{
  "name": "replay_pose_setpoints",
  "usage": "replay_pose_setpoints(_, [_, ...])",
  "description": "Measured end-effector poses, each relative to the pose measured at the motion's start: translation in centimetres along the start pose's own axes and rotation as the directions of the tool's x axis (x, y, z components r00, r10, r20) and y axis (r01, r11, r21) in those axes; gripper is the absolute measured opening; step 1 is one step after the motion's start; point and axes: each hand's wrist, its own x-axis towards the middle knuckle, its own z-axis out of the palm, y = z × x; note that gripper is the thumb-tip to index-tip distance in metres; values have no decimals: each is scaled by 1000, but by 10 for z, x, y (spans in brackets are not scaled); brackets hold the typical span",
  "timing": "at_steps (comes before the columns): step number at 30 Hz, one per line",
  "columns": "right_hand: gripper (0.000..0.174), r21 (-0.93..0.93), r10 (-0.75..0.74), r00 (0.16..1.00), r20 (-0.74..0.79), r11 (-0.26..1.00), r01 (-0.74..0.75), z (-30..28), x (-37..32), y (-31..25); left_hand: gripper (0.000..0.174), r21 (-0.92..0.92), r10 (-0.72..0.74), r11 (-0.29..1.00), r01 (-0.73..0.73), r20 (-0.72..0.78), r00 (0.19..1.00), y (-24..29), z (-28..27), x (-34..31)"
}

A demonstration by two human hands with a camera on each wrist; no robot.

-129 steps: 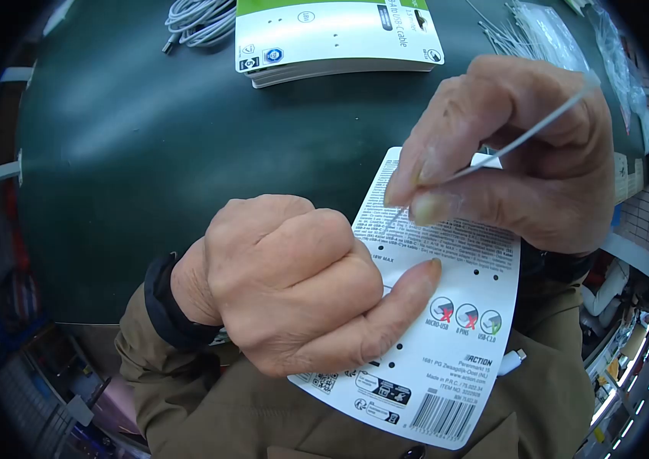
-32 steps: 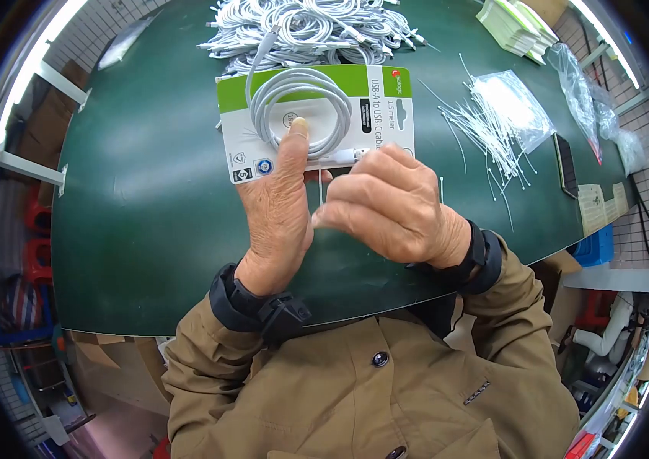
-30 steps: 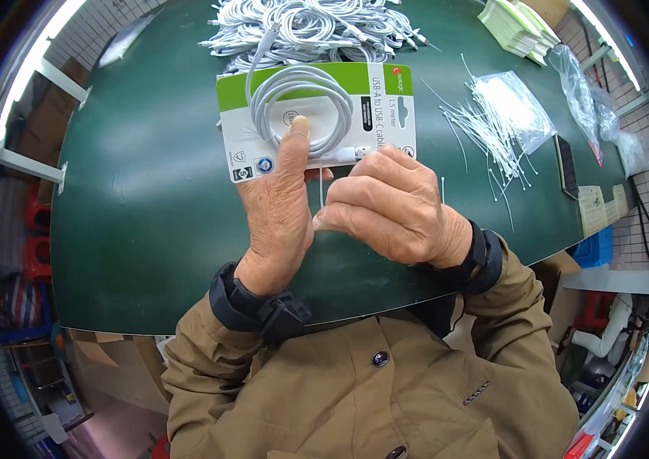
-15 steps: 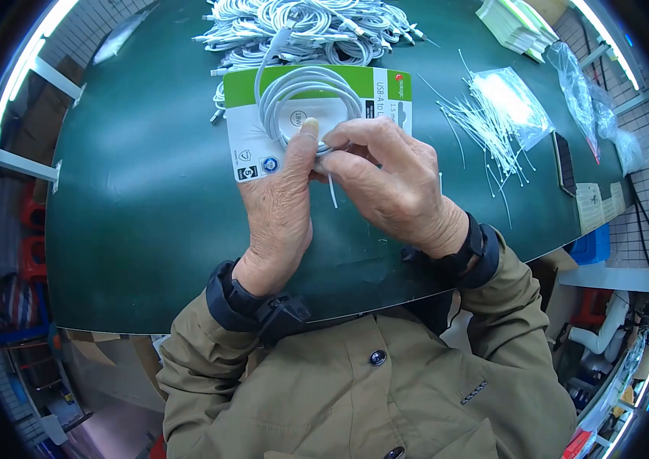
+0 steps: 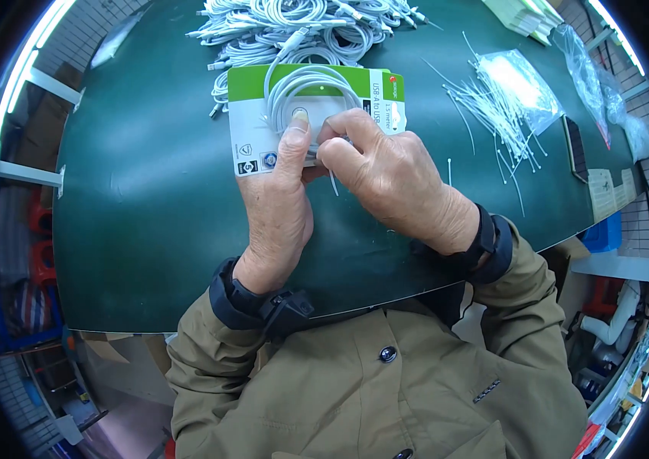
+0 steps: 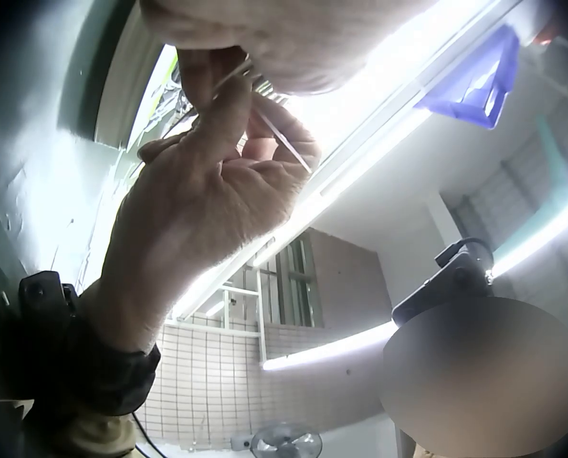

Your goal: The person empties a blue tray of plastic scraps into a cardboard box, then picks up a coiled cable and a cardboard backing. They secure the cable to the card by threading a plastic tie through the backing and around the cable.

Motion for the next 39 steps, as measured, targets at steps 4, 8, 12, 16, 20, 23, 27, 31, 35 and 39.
replay_pose_setpoints(4, [17,2,1,1000,-6,1000,-1,2,-3,0,38,41,-33,999,31,42,999,-1,-5,-1])
replay_pose_setpoints(8, [14,63,-21,999,-50,998,24,1,-5,4,38,52,-29,998,27,41,999,-4,-6,0])
replay_pose_setpoints(12, [13,157,-25,988,-150,986,48,1,-4,10,39,48,21,999,-24,54,998,-5,-7,3])
replay_pose_setpoints(16, [15,195,-3,973,-232,980,50,0,-4,4,40,65,97,993,-101,70,993,0,-4,1])
replay_pose_setpoints(20, [16,208,-18,973,-228,976,66,-2,-5,-1,41,65,105,992,-110,67,992,4,0,-1])
replay_pose_setpoints(23, [17,228,-24,975,-221,971,76,-6,-4,-5,42,62,101,992,-105,69,992,6,-2,-1])
replay_pose_setpoints(27, [18,246,-72,946,-316,957,155,4,-4,-9,45,34,73,997,-75,46,996,6,-6,3])
replay_pose_setpoints(31, [20,340,-53,945,-323,925,168,4,-5,-13,48,6,51,999,-51,52,997,7,-5,1])
replay_pose_setpoints(35, [21,412,-40,948,-316,894,175,4,-6,-13,49,27,69,997,-70,54,996,10,-1,-1])
replay_pose_setpoints(39, [21,420,-59,946,-318,886,196,7,-6,-11,49,82,74,994,-75,23,997,9,0,-1])
